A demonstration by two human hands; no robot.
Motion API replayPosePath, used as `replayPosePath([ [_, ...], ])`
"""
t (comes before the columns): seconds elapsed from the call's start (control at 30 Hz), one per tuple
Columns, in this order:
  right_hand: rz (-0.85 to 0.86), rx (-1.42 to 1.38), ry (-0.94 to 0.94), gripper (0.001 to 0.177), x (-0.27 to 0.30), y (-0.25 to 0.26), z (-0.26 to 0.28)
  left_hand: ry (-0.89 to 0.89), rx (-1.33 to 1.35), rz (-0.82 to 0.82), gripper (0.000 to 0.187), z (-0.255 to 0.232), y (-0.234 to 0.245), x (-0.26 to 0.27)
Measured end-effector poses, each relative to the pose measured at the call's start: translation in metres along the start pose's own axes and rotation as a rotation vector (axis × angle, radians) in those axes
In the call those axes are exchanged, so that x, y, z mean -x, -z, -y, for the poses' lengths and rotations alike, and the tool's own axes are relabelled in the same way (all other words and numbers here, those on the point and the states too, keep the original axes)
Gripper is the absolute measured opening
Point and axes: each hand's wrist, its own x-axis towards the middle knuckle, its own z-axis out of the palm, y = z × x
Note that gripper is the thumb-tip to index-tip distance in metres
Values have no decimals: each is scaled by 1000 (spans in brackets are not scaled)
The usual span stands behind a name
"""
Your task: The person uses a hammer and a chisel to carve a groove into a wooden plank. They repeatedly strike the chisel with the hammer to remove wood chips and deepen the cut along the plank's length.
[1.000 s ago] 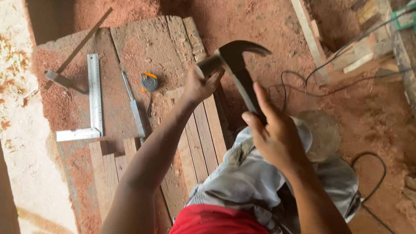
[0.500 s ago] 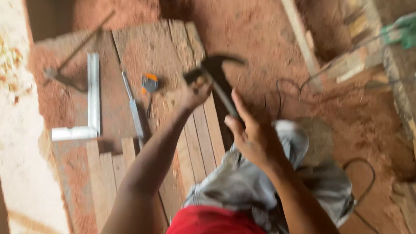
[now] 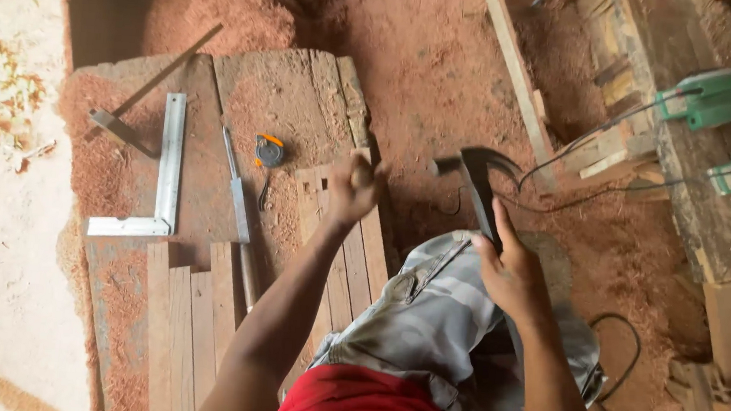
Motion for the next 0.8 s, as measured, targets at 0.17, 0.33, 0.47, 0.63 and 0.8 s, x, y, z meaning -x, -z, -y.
replayPosePath([
  [0.17,-59,-52,-98,70,-5,1,-24,75,196,39,53,32,9,-34],
  [0.33,-99,-75,16,70,-6,-22,-68,-417,-453,-38,32,-53,39,-29],
  [0.47,132,-79,-318,74,2,14,1,-306,54,-55,34,-146,86,-62],
  [0.63,-22,-81,3,74,-11,-11,-49,-353,222,-83,29,-143,95,-90],
  [0.8,12,-103,-163,75,-2,1,-27,-50,358,-161,26,-50,54,-77],
])
